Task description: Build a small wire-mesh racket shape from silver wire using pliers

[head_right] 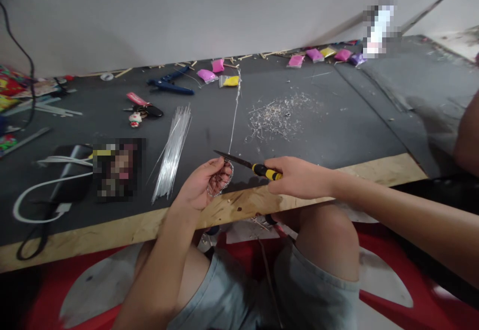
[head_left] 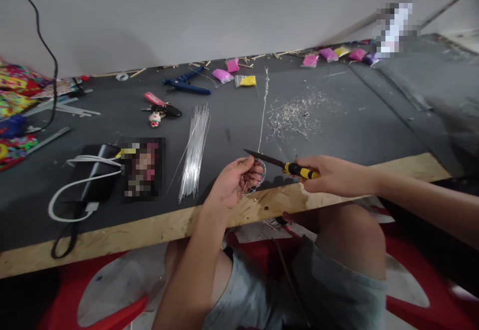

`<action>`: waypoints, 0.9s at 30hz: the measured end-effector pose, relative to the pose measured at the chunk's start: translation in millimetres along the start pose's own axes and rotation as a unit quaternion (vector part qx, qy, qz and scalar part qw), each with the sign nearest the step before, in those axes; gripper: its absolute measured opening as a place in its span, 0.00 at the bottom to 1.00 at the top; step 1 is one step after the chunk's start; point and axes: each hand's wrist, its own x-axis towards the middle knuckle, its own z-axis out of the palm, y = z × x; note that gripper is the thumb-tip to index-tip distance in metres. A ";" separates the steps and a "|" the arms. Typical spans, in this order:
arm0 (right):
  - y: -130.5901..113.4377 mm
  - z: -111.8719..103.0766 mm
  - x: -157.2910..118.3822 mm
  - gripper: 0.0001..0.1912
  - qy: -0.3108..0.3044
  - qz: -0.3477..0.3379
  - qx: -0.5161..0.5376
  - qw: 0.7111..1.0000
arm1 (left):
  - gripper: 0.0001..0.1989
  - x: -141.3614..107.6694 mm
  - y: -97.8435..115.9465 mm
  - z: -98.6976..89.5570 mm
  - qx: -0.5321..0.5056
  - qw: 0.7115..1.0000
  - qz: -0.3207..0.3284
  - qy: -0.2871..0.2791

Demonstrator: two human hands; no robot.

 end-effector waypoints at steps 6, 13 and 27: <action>6.2 6.9 2.6 0.04 0.007 -0.004 -0.026 1.000 | 0.07 2.2 -2.6 -0.4 0.015 1.000 0.008 0.009; 8.7 16.5 2.9 0.04 0.015 -0.008 -0.024 1.000 | 0.07 4.4 -6.3 -1.9 0.028 0.999 0.027 0.004; 9.6 13.9 6.1 0.08 0.021 -0.052 0.011 0.998 | 0.09 -3.7 -5.7 4.5 0.084 0.993 0.079 0.036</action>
